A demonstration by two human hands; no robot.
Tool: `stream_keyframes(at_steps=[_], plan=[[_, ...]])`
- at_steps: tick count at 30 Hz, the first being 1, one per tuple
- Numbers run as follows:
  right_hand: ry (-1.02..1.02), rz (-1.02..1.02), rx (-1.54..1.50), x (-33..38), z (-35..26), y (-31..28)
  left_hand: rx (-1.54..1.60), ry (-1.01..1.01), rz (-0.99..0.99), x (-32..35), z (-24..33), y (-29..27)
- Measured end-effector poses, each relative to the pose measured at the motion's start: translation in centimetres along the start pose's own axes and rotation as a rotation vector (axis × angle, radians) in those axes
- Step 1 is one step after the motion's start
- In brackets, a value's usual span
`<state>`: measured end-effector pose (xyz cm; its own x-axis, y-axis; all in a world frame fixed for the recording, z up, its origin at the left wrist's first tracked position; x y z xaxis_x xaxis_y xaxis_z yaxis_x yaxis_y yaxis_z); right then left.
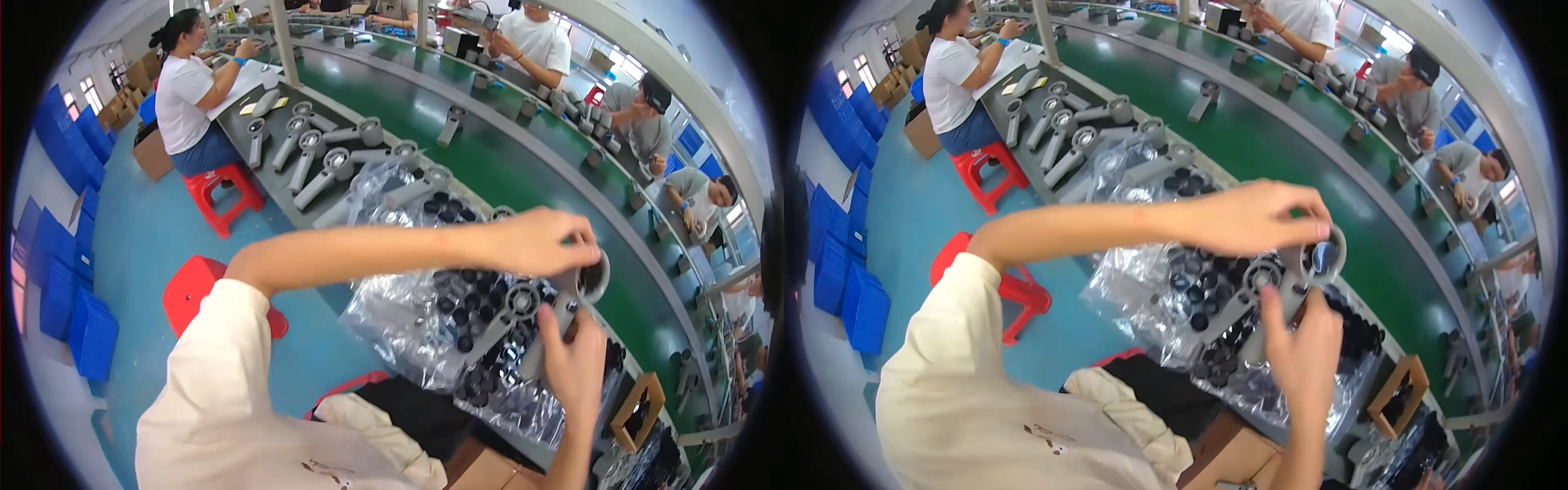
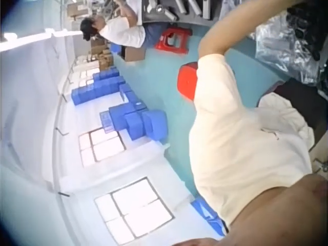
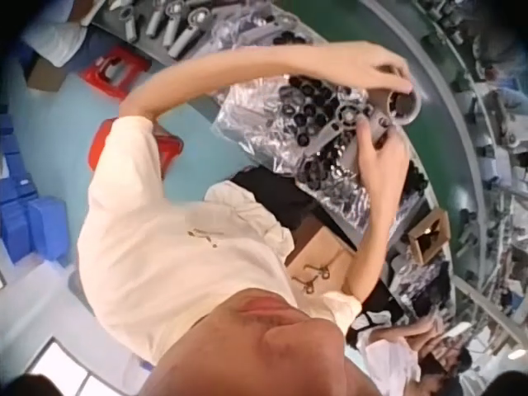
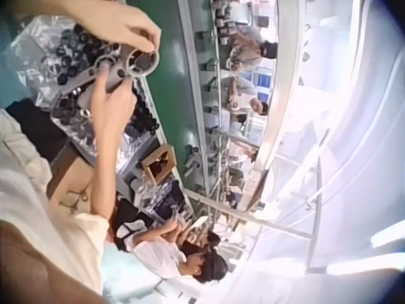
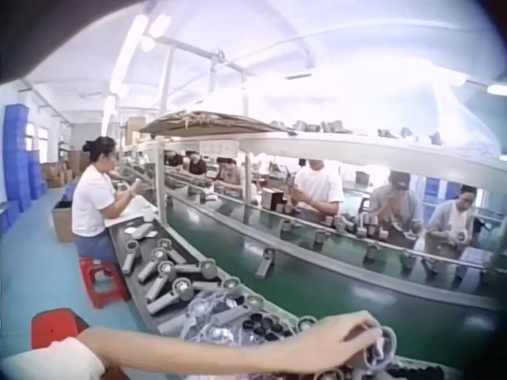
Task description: The person assembles handheld fans by taking gray fan bodies, fitting black circular caps into the fan heads by hand, and placing the assembled fans onto the workbench and conveyor track.
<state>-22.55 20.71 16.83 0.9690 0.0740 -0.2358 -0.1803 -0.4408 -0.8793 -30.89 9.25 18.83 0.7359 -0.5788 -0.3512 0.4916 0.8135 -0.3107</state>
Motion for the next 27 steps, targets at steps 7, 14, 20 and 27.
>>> stream_keyframes(at_steps=[7, 14, 20, 27], plan=[[0.133, -0.018, 0.222, -20.1, 14.9, 5.5, -1.043, -0.335, 0.239, -12.8, -24.3, -23.9], [0.333, -0.004, 0.191, -26.7, 25.7, 13.1, -1.027, -0.564, 0.379, -9.9, -42.9, -38.9], [0.295, 0.007, 0.23, -22.5, 24.3, 10.5, -0.407, -0.673, 0.568, -10.1, -40.1, -35.0], [0.395, 0.183, 0.314, 0.2, 27.7, -9.4, 0.031, -0.489, 0.331, -9.7, -21.5, -27.1]])
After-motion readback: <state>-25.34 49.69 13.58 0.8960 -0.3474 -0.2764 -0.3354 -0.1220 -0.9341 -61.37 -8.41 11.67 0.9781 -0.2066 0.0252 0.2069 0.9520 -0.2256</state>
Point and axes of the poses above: each hand's wrist, its own x-axis away from the middle knuckle, its own y-axis out of the palm, z = x × y, the point moved 7 cm from there along -x, towards the middle knuckle, and after that the axes turned 7 degrees about x, right-handed, at the moved point
